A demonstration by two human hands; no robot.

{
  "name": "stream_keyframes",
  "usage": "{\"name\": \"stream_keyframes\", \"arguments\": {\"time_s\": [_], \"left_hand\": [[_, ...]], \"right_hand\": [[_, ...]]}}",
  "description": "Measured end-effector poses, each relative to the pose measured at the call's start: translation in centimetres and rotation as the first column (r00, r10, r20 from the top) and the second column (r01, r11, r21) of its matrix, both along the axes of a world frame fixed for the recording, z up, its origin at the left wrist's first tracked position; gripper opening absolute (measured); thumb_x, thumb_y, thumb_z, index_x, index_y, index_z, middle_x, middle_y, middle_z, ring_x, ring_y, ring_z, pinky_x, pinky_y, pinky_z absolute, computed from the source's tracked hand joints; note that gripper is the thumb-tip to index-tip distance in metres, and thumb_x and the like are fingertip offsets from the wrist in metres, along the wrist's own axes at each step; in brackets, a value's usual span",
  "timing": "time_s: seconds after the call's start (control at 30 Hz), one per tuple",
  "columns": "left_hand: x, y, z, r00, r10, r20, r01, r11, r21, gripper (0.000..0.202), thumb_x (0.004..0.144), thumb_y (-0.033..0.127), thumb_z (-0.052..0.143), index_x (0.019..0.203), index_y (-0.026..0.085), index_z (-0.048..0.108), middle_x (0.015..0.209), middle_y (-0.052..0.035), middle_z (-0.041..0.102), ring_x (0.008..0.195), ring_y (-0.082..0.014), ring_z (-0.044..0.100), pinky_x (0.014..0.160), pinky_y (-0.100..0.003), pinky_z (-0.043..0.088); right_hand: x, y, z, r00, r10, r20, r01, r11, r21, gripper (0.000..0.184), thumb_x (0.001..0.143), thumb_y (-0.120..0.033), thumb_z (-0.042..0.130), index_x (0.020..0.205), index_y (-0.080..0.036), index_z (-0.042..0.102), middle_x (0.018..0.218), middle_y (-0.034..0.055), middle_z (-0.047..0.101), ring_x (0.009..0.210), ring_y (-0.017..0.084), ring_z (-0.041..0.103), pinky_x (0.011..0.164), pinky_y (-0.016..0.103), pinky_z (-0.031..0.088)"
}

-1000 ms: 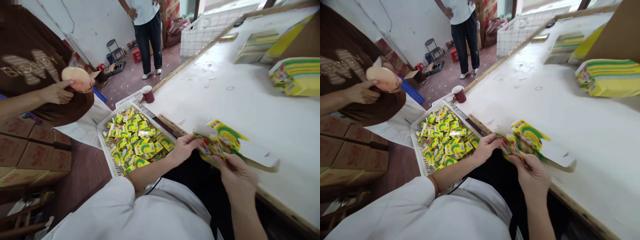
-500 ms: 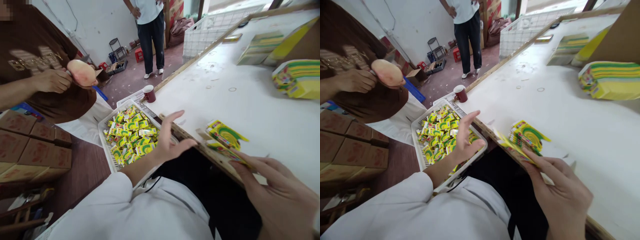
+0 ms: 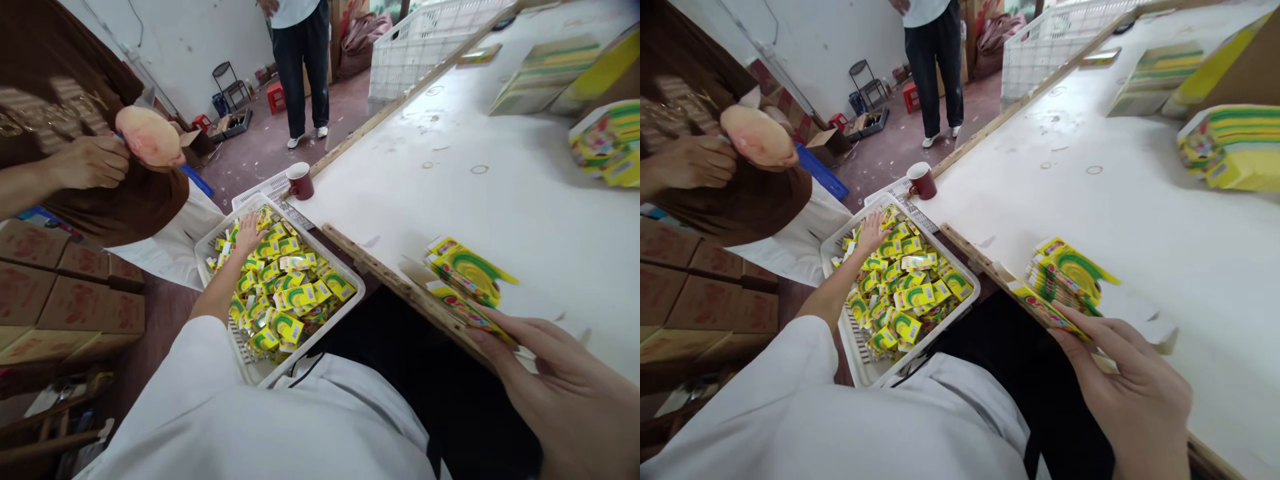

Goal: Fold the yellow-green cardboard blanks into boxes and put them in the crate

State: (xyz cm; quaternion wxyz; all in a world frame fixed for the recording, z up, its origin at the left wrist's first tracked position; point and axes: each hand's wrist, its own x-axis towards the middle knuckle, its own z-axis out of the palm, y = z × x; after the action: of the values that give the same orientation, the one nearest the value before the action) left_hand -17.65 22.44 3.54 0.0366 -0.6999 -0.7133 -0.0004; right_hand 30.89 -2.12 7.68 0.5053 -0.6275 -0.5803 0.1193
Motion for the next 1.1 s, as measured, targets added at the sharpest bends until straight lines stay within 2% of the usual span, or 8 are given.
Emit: {"name": "stream_keyframes", "arguments": {"time_s": [0.3,0.5,0.63,0.7,0.83,0.9,0.97,1.1], "left_hand": [[-4.5,1.6,1.1,0.955,0.245,0.166,-0.253,0.967,0.030,0.070,0.094,0.045,0.046,0.148,0.004,0.032,0.161,-0.0218,0.026,0.151,-0.0325,0.022,0.122,-0.050,0.017],[1.2,1.4,2.5,0.918,0.215,0.334,-0.273,0.952,0.139,0.057,0.098,0.043,0.040,0.139,0.004,0.041,0.142,-0.0268,0.050,0.137,-0.0324,0.044,0.114,-0.048,0.035],[9.7,-2.7,5.6,0.866,-0.192,0.462,0.050,0.952,0.302,0.059,0.095,0.052,0.048,0.142,0.016,0.039,0.146,-0.0168,0.048,0.137,-0.0251,0.045,0.115,-0.039,0.036],[14.4,-6.1,8.4,0.688,-0.528,0.497,0.380,0.846,0.373,0.065,0.089,0.060,0.055,0.140,0.023,0.042,0.145,-0.0127,0.050,0.137,-0.0288,0.045,0.115,-0.046,0.035],[22.6,-12.3,11.9,0.390,-0.702,0.596,0.803,0.576,0.153,0.095,0.072,0.066,0.072,0.147,0.021,0.035,0.150,-0.0145,0.045,0.141,-0.0340,0.042,0.114,-0.050,0.038],[25.3,-14.1,11.2,0.351,-0.674,0.650,0.897,0.442,-0.026,0.107,0.064,0.062,0.081,0.147,0.016,0.033,0.147,-0.0180,0.048,0.137,-0.0349,0.047,0.111,-0.048,0.043],[26.8,-14.9,9.3,0.398,-0.621,0.675,0.900,0.407,-0.156,0.094,0.070,0.052,0.080,0.144,0.013,0.036,0.138,-0.0183,0.056,0.128,-0.0327,0.056,0.103,-0.044,0.050],[27.0,-15.0,5.6,0.473,-0.570,0.672,0.831,0.542,-0.125,0.076,0.075,0.043,0.076,0.135,0.011,0.043,0.130,-0.0185,0.061,0.121,-0.0302,0.061,0.098,-0.040,0.052]], "right_hand": [[-0.6,0.5,0.0,0.999,0.051,0.013,-0.050,0.998,-0.040,0.026,0.086,-0.043,0.067,0.106,-0.030,0.076,0.088,0.0012,0.073,0.074,0.019,0.067,0.070,0.031,0.051],[-0.8,0.4,-0.1,0.995,0.082,-0.049,-0.084,0.996,-0.034,0.028,0.085,-0.039,0.069,0.111,-0.031,0.075,0.090,0.0001,0.072,0.073,0.017,0.066,0.069,0.030,0.049],[-0.9,0.4,0.5,0.992,-0.020,0.124,0.009,0.996,0.086,0.026,0.085,-0.027,0.072,0.110,-0.028,0.075,0.085,0.0018,0.071,0.069,0.017,0.064,0.061,0.028,0.046],[-1.4,0.7,0.9,0.930,-0.056,0.363,0.000,0.989,0.151,0.021,0.086,-0.022,0.069,0.106,-0.022,0.077,0.081,0.0049,0.071,0.067,0.019,0.062,0.061,0.030,0.045],[-3.3,0.8,1.2,0.795,0.078,0.601,-0.213,0.964,0.157,0.022,0.090,-0.013,0.060,0.103,-0.020,0.077,0.077,0.0059,0.071,0.069,0.022,0.060,0.070,0.036,0.045],[-4.2,0.5,1.0,0.775,0.159,0.612,-0.288,0.950,0.118,0.027,0.092,-0.011,0.055,0.105,-0.023,0.076,0.079,0.0043,0.071,0.075,0.021,0.062,0.079,0.036,0.046],[-4.6,0.1,0.6,0.775,0.201,0.600,-0.320,0.943,0.097,0.031,0.092,-0.009,0.052,0.106,-0.025,0.074,0.078,0.0023,0.071,0.078,0.018,0.063,0.092,0.037,0.045],[-4.3,-0.4,-0.6,0.858,0.002,0.514,-0.122,0.972,0.201,0.046,0.085,-0.023,0.069,0.130,-0.024,0.061,0.112,0.0133,0.068,0.106,0.034,0.064,0.106,0.057,0.041]]}}
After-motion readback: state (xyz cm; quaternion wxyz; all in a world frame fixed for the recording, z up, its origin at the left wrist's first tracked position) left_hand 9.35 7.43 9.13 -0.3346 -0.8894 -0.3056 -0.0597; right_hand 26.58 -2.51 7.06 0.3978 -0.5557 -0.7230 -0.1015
